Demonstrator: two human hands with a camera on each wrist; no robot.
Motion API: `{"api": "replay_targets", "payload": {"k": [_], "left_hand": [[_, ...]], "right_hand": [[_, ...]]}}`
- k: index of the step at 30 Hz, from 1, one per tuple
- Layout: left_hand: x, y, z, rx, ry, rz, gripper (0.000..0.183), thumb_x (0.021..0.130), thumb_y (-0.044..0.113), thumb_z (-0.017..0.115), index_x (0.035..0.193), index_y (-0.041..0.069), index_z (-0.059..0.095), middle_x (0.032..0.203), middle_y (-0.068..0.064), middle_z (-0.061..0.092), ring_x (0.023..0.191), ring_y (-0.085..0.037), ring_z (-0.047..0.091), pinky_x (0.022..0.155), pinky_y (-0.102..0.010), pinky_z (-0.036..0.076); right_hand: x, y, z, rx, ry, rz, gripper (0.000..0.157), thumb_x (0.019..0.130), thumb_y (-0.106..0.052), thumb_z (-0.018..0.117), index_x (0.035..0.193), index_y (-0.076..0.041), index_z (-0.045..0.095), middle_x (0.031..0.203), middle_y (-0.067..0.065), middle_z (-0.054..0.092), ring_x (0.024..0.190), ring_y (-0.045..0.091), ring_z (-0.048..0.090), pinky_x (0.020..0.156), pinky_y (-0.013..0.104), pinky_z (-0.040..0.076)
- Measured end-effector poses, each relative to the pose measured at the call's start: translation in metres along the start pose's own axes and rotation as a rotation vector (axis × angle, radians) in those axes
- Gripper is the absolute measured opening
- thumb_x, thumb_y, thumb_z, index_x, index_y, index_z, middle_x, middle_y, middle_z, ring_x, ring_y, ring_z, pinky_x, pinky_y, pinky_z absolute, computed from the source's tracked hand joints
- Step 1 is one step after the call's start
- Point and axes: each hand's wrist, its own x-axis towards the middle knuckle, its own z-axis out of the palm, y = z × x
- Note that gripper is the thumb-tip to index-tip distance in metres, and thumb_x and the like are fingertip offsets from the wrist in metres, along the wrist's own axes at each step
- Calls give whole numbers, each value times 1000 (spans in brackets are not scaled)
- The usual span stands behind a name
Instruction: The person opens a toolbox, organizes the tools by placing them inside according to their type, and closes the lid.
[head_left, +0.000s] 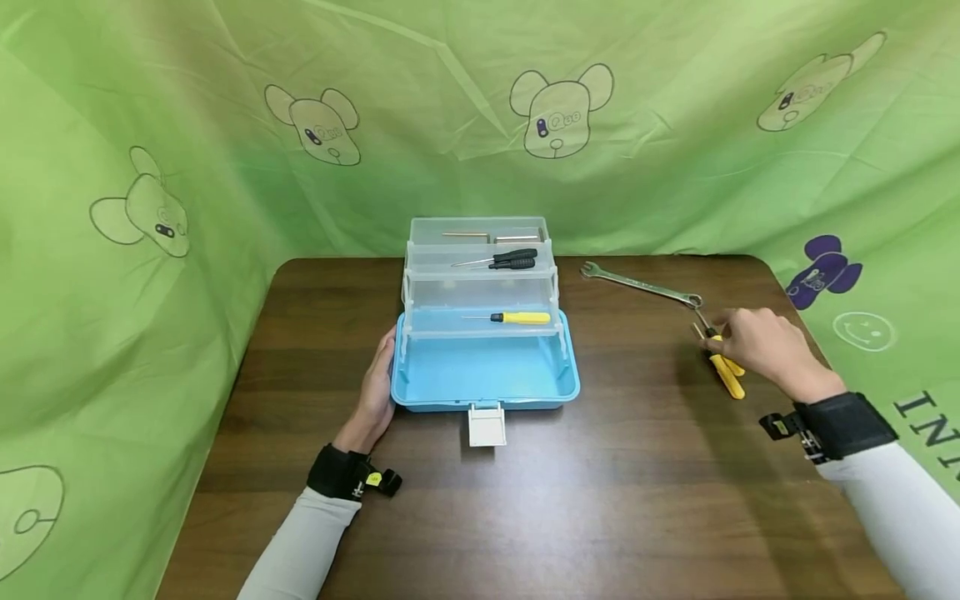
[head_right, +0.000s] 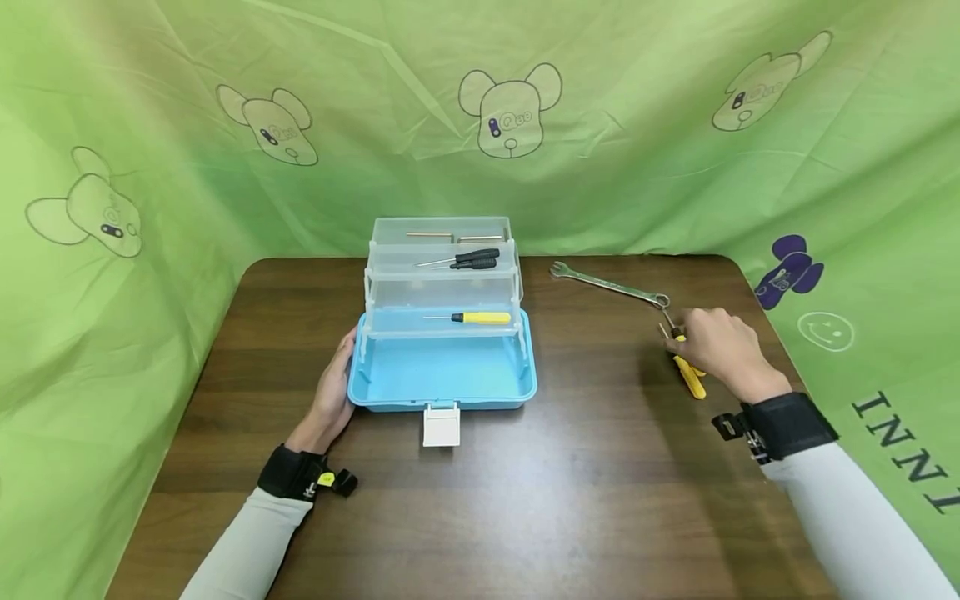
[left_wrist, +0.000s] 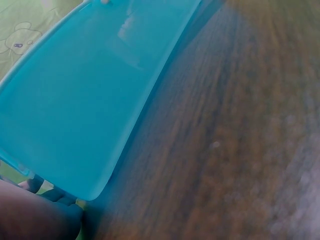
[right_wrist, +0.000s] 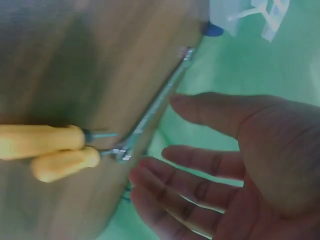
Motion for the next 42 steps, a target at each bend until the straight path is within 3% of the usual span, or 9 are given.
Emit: {"api": "replay_targets", "payload": {"k": [6, 9, 23, 35, 42], "left_hand": [[0, 2, -1, -2, 5, -15, 57, 119, 37, 21, 170, 12, 18, 175, -4, 20, 161, -19, 15, 131, -41, 13], [0, 1, -1, 7, 0, -21, 58, 119, 37, 21, 171, 12, 16, 176, -5, 18, 162, -20, 13, 131, -42, 12], [-1, 3, 0, -13, 3, -19, 57, 119, 36, 21, 170, 12, 18, 175, -5, 19, 161, -19, 15, 131, -41, 12], [1, 2, 0, -3, 8, -20, 58, 119, 37, 21, 170, 11, 17, 176, -5, 19, 161, -19, 14, 131, -40, 12], [2, 0, -1, 9, -3, -3, 58, 119, 37, 20, 170, 11, 15, 176, -5, 18, 161, -19, 14, 131, -42, 12]], "right_hand": [[-15, 8, 16, 45, -17, 64, 28, 93, -31, 80, 96, -4, 71, 72, 5, 63, 65, 33, 61, 48, 48, 44], [-21, 12, 23, 56, -31, 71, 28, 94, -30, 79, 93, -4, 69, 69, 2, 57, 62, 28, 55, 48, 43, 41], [-28, 21, 47, 59, 21, 101, 23, 92, -24, 78, 83, -7, 67, 68, 8, 56, 60, 32, 54, 45, 47, 42], [-28, 22, 56, 47, 53, 134, 29, 90, -22, 78, 71, -11, 60, 67, 15, 57, 58, 42, 59, 45, 55, 43], [-27, 19, 64, 51, 94, 116, 19, 89, -16, 75, 79, -2, 67, 68, 26, 60, 56, 48, 59, 44, 59, 44]]}}
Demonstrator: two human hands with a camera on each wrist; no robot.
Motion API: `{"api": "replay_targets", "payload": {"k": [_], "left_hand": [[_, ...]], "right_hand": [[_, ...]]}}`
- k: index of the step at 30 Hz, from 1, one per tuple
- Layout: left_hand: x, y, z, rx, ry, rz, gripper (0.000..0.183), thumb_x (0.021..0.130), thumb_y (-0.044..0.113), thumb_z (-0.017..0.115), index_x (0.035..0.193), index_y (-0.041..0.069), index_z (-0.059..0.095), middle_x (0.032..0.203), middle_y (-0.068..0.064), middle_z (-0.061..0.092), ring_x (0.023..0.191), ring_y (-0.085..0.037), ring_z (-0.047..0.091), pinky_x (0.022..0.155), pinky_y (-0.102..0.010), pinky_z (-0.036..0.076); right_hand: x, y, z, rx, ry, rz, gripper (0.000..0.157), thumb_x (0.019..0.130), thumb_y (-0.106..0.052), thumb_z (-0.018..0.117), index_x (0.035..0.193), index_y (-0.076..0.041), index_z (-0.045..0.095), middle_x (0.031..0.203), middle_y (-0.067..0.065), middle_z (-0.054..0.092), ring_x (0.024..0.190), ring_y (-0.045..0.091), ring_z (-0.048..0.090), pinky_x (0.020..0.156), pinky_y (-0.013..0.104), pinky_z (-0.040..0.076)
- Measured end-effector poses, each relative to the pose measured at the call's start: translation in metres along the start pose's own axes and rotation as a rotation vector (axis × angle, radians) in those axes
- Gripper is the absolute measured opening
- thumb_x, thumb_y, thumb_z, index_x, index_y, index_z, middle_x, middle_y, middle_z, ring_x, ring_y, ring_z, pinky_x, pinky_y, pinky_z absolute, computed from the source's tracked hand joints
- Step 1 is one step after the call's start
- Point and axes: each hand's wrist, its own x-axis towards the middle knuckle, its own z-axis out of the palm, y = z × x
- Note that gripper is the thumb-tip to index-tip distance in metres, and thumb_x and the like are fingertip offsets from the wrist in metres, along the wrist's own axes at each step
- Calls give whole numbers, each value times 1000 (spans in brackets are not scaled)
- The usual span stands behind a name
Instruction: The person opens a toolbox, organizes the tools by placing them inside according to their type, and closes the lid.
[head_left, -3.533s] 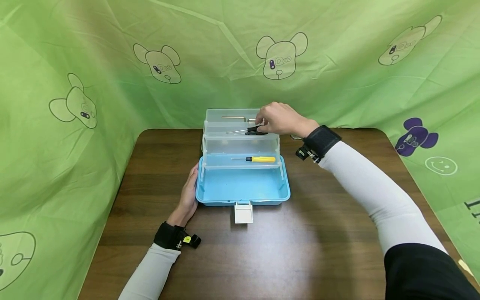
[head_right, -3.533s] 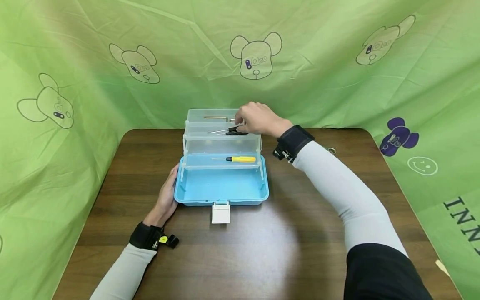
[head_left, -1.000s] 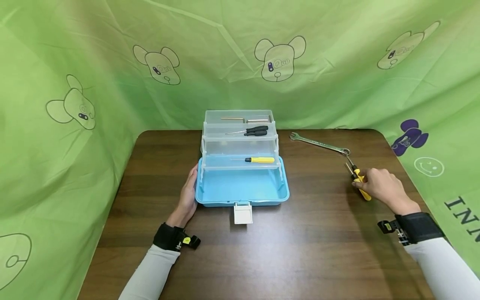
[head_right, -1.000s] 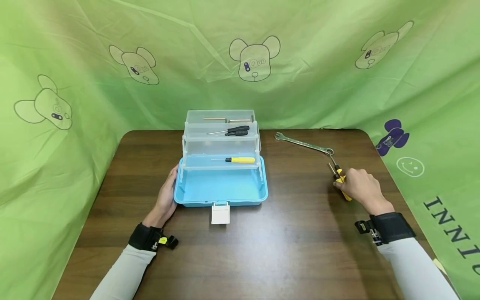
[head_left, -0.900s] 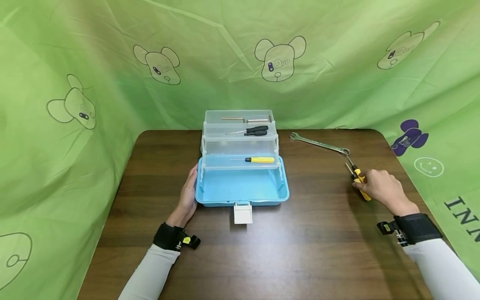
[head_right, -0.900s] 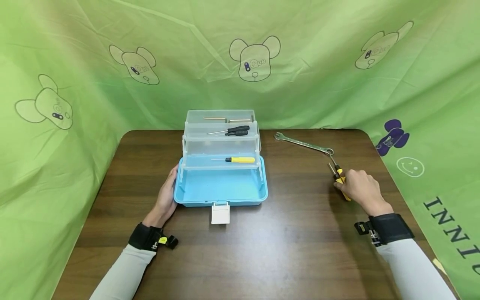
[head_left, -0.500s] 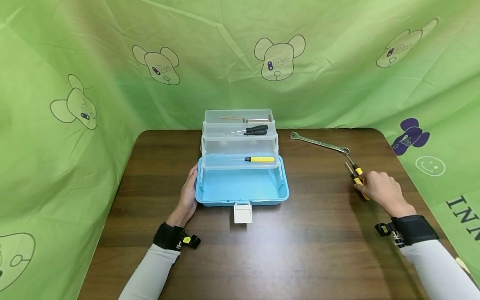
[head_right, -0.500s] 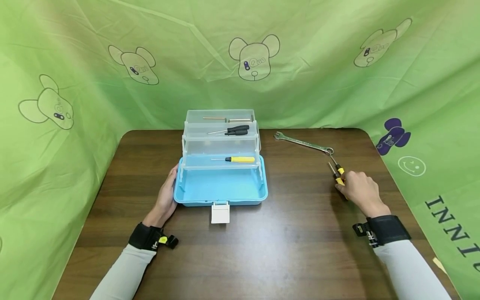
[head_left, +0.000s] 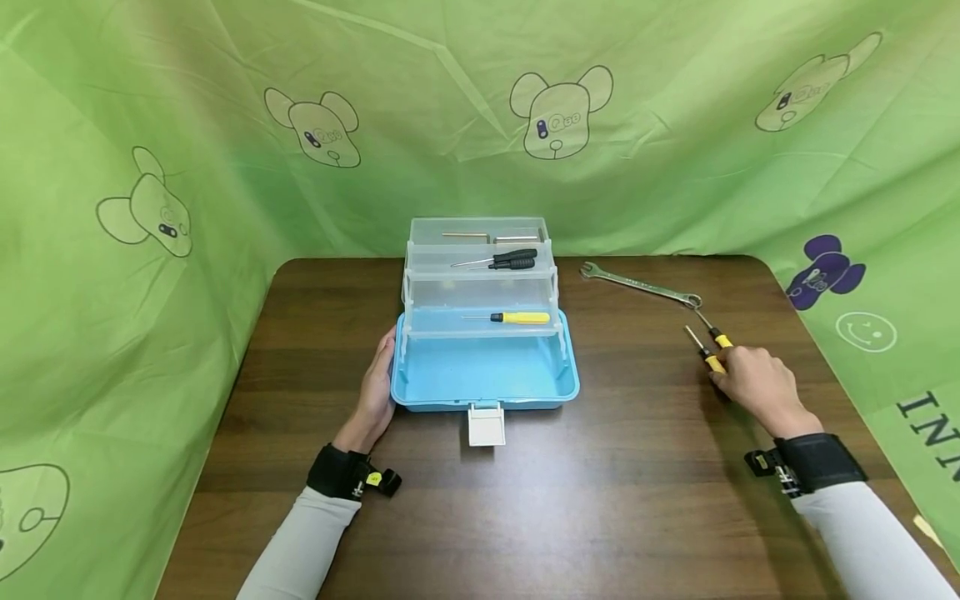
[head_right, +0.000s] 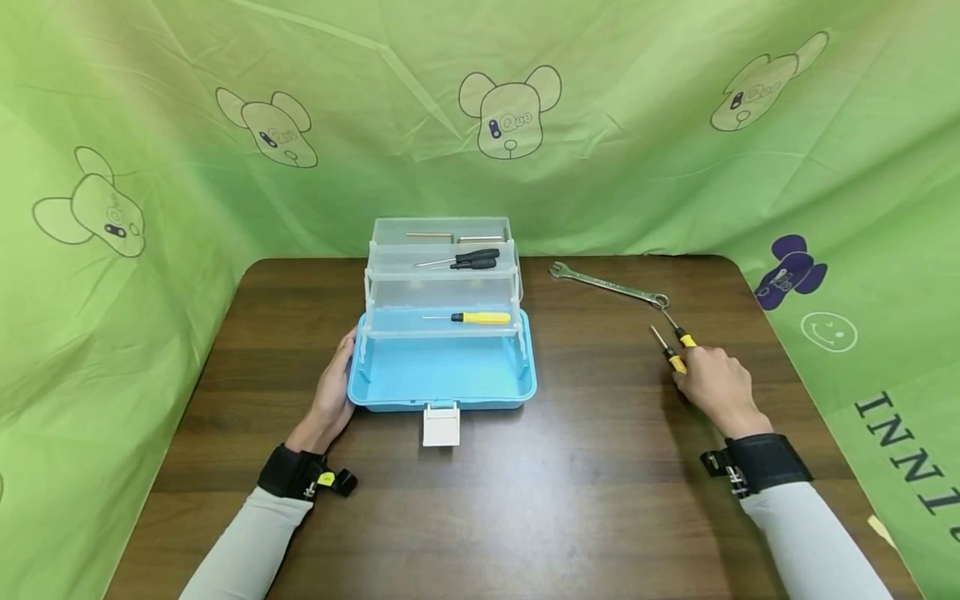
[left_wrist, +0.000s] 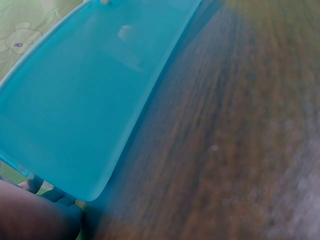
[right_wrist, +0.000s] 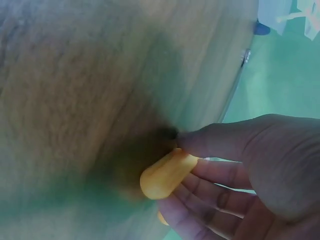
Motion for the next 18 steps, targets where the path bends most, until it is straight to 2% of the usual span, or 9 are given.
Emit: {"api": "replay_targets", "payload": {"k": [3, 10, 15, 18], "left_hand": [[-1, 1, 0, -1, -4, 4, 58, 119, 37, 20, 170, 12, 16, 176, -5, 18, 161, -20, 15, 131, -42, 12], [-2, 3, 1, -12, -9, 5, 58, 119, 38, 21, 170, 12, 16, 175, -5, 19, 161, -20, 15, 131, -42, 13], [-2, 4, 2, -18, -4, -1, 57, 119, 36, 21, 170, 13, 17, 175, -4, 19, 161, -19, 15, 131, -41, 13], [-3, 5, 2, -16, -3, -3, 57, 119, 35, 20, 171, 13, 17, 175, -4, 18, 161, -19, 14, 131, -41, 13]], "right_hand": [[-1, -2, 2, 3, 18, -1, 22, 89, -14, 73, 75, -1, 62, 67, 26, 59, 56, 50, 59, 44, 60, 43], [-1, -4, 3, 11, 51, -20, 19, 87, -9, 71, 72, -2, 60, 67, 26, 59, 55, 50, 58, 43, 60, 42], [-2, -5, 6, 24, 87, -30, 31, 84, -8, 71, 63, -8, 48, 62, 21, 54, 52, 48, 55, 43, 60, 41], [-3, -6, 8, 33, 104, -41, 33, 82, -8, 74, 62, -11, 48, 60, 14, 51, 51, 42, 53, 42, 56, 39]]}}
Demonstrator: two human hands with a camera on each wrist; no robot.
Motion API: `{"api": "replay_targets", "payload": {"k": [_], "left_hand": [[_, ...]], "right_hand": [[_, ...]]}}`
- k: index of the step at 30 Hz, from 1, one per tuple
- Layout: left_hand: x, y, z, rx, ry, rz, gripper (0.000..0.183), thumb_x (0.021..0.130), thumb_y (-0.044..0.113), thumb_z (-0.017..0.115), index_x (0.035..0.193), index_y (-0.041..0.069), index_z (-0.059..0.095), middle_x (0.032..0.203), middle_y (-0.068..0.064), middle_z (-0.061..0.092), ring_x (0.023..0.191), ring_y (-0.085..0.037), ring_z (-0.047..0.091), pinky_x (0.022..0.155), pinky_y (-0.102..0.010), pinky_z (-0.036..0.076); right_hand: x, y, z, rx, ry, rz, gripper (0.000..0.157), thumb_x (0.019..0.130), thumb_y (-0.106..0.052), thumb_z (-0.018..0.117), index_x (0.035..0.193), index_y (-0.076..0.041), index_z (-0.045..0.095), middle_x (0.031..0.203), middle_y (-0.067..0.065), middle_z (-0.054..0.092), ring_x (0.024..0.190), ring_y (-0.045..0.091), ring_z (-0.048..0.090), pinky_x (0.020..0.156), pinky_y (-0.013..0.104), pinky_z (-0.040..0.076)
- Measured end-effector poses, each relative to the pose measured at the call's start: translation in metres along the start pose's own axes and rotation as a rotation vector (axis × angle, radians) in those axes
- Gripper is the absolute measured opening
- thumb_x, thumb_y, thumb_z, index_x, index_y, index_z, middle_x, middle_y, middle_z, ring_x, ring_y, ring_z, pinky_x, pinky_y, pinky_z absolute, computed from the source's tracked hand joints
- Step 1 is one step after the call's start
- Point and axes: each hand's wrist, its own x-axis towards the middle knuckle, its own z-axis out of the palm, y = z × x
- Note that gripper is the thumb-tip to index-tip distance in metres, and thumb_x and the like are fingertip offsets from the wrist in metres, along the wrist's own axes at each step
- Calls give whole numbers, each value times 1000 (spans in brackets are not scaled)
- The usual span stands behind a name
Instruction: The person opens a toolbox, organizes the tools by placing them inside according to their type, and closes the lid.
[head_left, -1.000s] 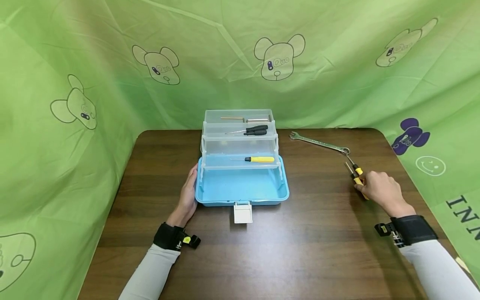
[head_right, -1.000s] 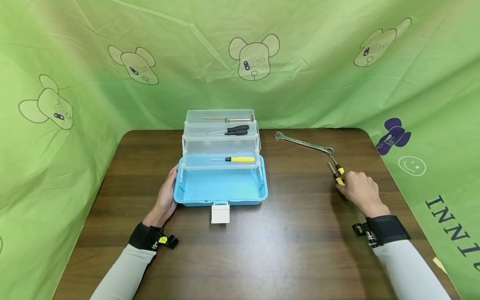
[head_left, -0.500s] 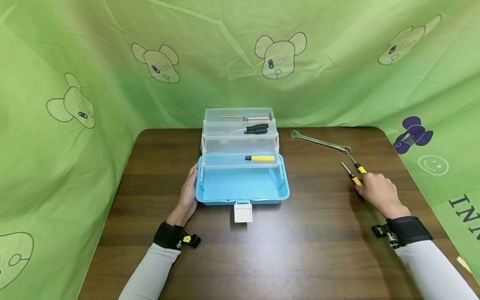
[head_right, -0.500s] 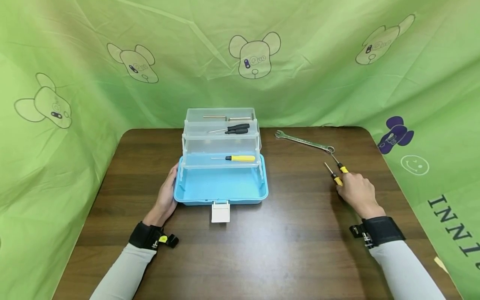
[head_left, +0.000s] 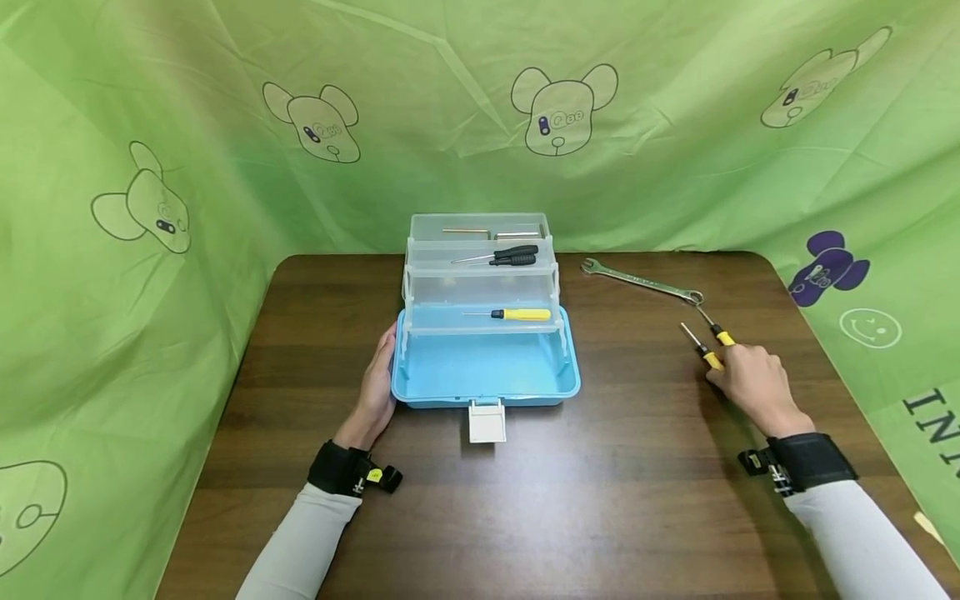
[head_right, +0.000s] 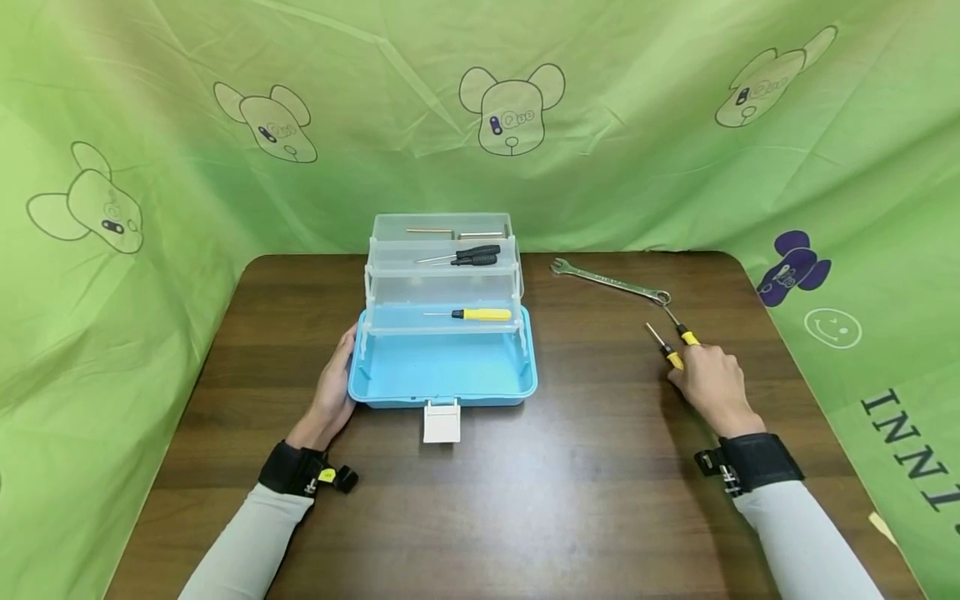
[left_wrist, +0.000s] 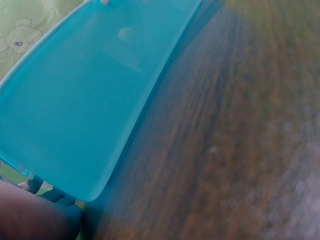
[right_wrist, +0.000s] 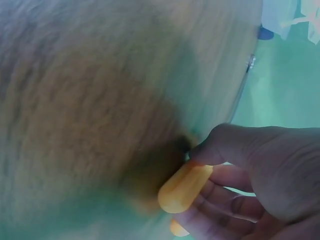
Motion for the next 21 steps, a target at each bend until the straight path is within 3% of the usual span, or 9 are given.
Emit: {"api": "replay_targets", "payload": {"k": [6, 15, 21], "left_hand": [[1, -2, 0, 8, -7, 9, 57, 119, 35, 20, 171, 12, 16, 176, -4, 18, 162, -19, 14, 131, -42, 12], [1, -1, 0, 12, -7, 17, 57, 119, 36, 20, 170, 12, 17, 175, -4, 19, 161, -19, 15, 131, -42, 13], [1, -3, -1, 12, -12, 15, 57, 119, 36, 20, 170, 12, 16, 175, -4, 19, 161, -20, 15, 131, -43, 12]], "right_hand": [[-1, 1, 3, -4, 31, -25, 37, 81, -9, 82, 63, -12, 50, 59, 7, 47, 50, 35, 49, 42, 52, 38], [-2, 3, 2, 5, 62, -96, 26, 79, -4, 81, 65, -9, 59, 59, 2, 50, 53, 26, 47, 48, 50, 40], [2, -1, -3, 27, 73, -126, 9, 79, -1, 77, 81, 7, 73, 66, 15, 65, 56, 36, 60, 54, 61, 48]]}}
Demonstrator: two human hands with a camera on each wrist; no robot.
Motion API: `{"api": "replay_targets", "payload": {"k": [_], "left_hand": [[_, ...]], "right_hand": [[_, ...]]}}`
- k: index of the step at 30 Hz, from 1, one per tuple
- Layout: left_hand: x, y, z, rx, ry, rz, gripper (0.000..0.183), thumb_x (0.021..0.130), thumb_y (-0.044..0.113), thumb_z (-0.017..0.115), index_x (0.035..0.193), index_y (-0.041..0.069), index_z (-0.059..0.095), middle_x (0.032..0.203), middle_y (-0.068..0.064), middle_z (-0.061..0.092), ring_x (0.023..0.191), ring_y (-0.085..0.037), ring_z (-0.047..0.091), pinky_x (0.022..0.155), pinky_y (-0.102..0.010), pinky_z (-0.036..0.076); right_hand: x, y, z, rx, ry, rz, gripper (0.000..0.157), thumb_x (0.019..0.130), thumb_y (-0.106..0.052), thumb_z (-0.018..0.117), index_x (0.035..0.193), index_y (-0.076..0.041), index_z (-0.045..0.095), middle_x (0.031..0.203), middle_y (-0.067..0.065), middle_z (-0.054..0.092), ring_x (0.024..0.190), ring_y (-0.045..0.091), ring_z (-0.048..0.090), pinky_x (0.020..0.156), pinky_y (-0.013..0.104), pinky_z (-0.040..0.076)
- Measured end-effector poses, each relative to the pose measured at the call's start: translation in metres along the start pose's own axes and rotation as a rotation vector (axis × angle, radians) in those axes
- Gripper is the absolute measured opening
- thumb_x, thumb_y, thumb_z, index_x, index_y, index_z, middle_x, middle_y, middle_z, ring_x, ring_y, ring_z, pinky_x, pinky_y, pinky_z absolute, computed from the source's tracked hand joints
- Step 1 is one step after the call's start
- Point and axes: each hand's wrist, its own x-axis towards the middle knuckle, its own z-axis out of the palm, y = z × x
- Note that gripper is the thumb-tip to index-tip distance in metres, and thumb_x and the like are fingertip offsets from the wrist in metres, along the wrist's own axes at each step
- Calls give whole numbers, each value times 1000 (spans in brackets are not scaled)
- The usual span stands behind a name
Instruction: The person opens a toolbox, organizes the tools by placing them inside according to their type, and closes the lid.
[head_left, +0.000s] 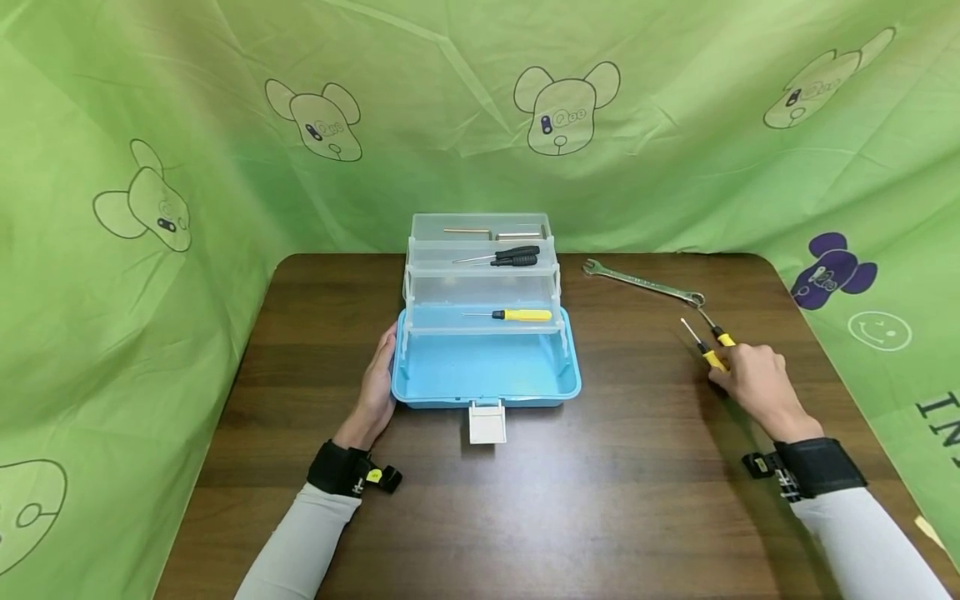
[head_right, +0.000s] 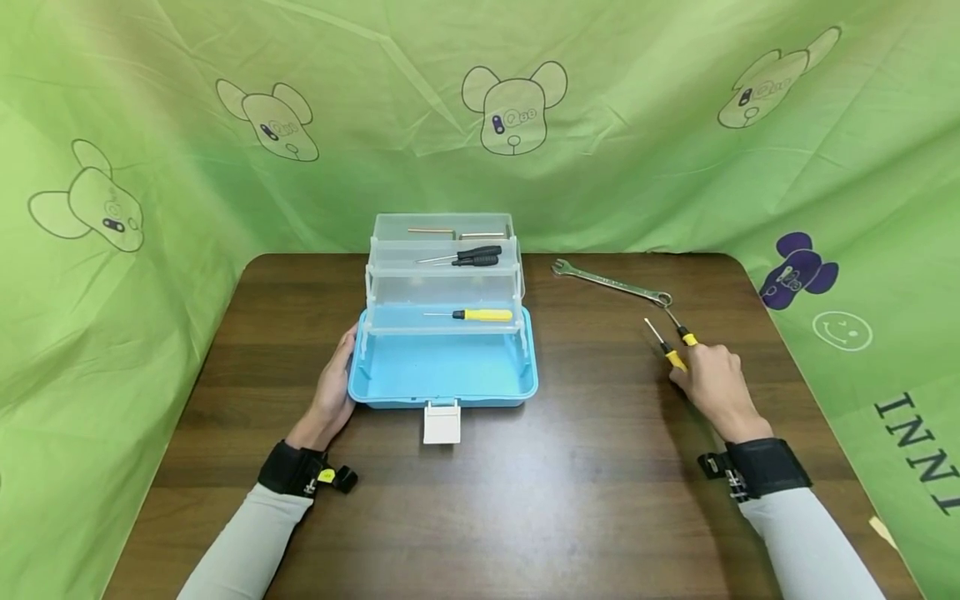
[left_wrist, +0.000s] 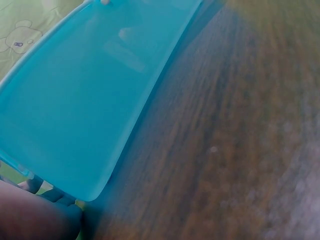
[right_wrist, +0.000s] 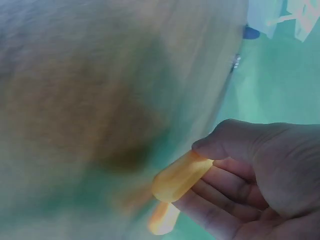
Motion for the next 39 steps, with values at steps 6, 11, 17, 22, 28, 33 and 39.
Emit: {"api": "replay_targets", "payload": {"k": [6, 11, 17, 22, 28, 33, 39], "left_hand": [[1, -1, 0, -1, -5, 7, 57, 119, 37, 20, 171, 12, 16, 175, -5, 18, 161, -20, 15, 131, -43, 12], [1, -2, 0, -2, -10, 11, 58, 119, 37, 21, 171, 12, 16, 175, -5, 18, 161, -20, 15, 131, -44, 12], [1, -3, -1, -1, -11, 15, 58, 119, 37, 21, 170, 11, 16, 175, -6, 18, 161, -21, 15, 131, -45, 12], [2, -4, -1, 3, 1, 17, 58, 119, 36, 21, 170, 11, 16, 175, -7, 19, 161, -21, 15, 131, -43, 12], [2, -3, -1, -3, -5, 21, 58, 119, 37, 21, 171, 12, 15, 175, -5, 19, 161, -20, 15, 131, -42, 12], [2, -4, -2, 1, -5, 24, 58, 119, 37, 20, 170, 11, 16, 175, -6, 19, 161, -20, 15, 131, -43, 12], [2, -5, -2, 4, 2, 15, 58, 119, 37, 21, 170, 11, 16, 175, -7, 18, 161, -21, 14, 131, -44, 12]], "right_hand": [[8, -14, -13, -12, -9, -59, 15, 82, 0, 77, 94, 10, 77, 70, 15, 69, 58, 33, 62, 53, 58, 48], [14, -32, -26, -21, 17, -133, 6, 83, 1, 77, 88, 3, 77, 61, 0, 56, 55, 21, 47, 48, 47, 41], [22, -52, -39, -39, 39, -213, 14, 82, 2, 76, 76, -7, 67, 58, -5, 44, 53, 18, 41, 45, 41, 34], [30, -72, -52, -48, 87, -320, 18, 80, 4, 80, 78, -8, 67, 61, -5, 48, 53, 16, 43, 43, 42, 35], [40, -100, -68, -43, 147, -453, 21, 77, 7, 85, 95, 1, 78, 71, 8, 69, 54, 19, 55, 43, 47, 44], [50, -117, -79, -22, 156, -542, 24, 76, 9, 85, 99, 3, 79, 78, 11, 73, 55, 17, 58, 44, 42, 45], [67, -134, -87, 0, 155, -641, 24, 77, 9, 84, 99, 1, 79, 75, 6, 68, 58, 11, 57, 49, 39, 47]]}}
